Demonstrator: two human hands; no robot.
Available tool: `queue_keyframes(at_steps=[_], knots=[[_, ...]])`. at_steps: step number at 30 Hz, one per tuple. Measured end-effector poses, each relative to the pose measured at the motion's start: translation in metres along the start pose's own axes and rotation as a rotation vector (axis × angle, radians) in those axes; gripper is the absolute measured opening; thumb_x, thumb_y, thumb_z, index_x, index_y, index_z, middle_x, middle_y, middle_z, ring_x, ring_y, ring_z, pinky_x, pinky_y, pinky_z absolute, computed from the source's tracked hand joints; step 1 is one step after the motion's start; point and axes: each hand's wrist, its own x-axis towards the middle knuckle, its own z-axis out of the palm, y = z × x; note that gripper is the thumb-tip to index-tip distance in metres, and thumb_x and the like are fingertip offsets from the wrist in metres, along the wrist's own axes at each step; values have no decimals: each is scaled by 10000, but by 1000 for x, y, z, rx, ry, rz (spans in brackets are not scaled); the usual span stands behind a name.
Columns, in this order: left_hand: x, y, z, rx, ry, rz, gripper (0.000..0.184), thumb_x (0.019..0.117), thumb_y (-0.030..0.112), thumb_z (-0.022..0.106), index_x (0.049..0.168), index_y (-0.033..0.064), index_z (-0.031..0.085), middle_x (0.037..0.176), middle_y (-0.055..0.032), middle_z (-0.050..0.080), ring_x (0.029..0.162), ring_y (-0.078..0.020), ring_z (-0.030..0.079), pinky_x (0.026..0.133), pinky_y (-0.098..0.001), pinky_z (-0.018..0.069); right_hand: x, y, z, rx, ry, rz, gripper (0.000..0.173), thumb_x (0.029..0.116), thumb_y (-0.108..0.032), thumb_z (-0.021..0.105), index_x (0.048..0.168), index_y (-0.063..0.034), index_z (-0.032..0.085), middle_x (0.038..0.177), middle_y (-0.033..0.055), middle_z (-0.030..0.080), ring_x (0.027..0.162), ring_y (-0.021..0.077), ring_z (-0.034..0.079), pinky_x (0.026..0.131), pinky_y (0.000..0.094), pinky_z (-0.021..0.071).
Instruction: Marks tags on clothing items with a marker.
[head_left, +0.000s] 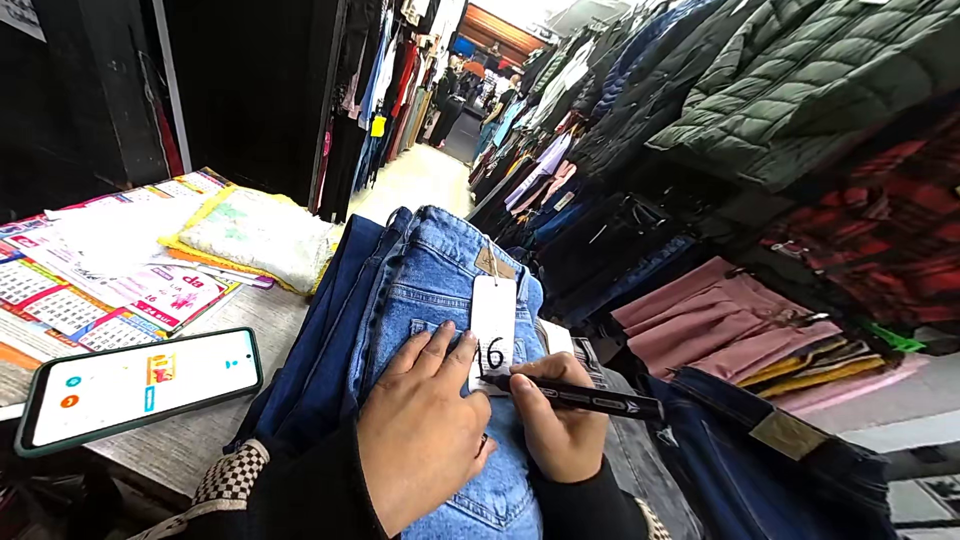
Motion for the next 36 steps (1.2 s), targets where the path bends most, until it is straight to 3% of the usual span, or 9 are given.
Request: queue_keyframes(at_steps=[11,14,16,18,21,24,29,32,36], knots=[[2,-2,-2,3,-32,-2,390,978,503,536,1161,255,776,1543,-162,496,1492,-369,373,1180,-567,324,2,-1,0,0,46,-22,43,906,-138,652,901,-100,633,752,-50,654,546,8,567,489,181,496],[0,-3,2,-46,9,6,386,982,497,536,1125,236,781,1540,-168,497,1493,-368,371,1176,-576,323,4,-6,-5,64,236,41,141,998,-240,582,1090,-137,611,696,-52,635,475,46,553,421,208,482],[-5,-6,6,-113,95,18,358,961,475,573,1078,213,787,1489,-175,553,1453,-367,440,1149,-573,374,3,-7,-11,-90,226,32,287,1078,-272,476,1241,-41,526,741,-3,669,540,108,643,465,259,559],[-9,-8,6,-159,165,33,333,936,445,611,1048,188,790,1405,-203,617,1361,-391,546,1085,-572,448,-1,-7,-13,-244,166,46,285,1058,-184,483,1175,59,575,848,41,729,670,128,704,581,285,609],[-9,-7,1,-209,129,30,303,944,390,640,1087,165,784,1389,-235,619,1331,-431,561,1067,-592,449,-6,-14,-7,-279,66,82,283,960,-210,659,1113,26,625,916,17,727,805,68,700,722,239,606],[-9,-9,-4,-253,106,32,272,966,329,637,1124,161,781,1386,-237,621,1332,-450,553,1078,-601,432,-8,-24,-2,-159,89,126,325,867,-149,761,1110,-24,585,894,-7,720,764,48,694,679,211,601],[-10,-9,-9,-315,93,19,211,979,206,642,1065,60,768,1331,-239,658,1296,-437,589,1075,-570,437,-5,-29,1,-141,250,20,302,903,-210,750,1128,-221,549,918,-84,680,742,21,671,658,181,582],[-9,-9,-10,-310,124,-16,217,994,168,617,1060,-1,737,1283,-233,686,1258,-389,632,1068,-493,463,-5,-29,2,-216,271,-77,315,929,-246,724,1174,-304,533,962,-142,676,815,-14,675,715,147,568],[-13,-9,-4,-371,237,-96,227,1016,137,586,1093,-60,668,1196,-269,708,1178,-350,684,1048,-411,492,-16,-28,7,-246,75,-200,225,923,-173,704,1111,-218,589,1012,-68,673,980,27,652,891,182,512]])
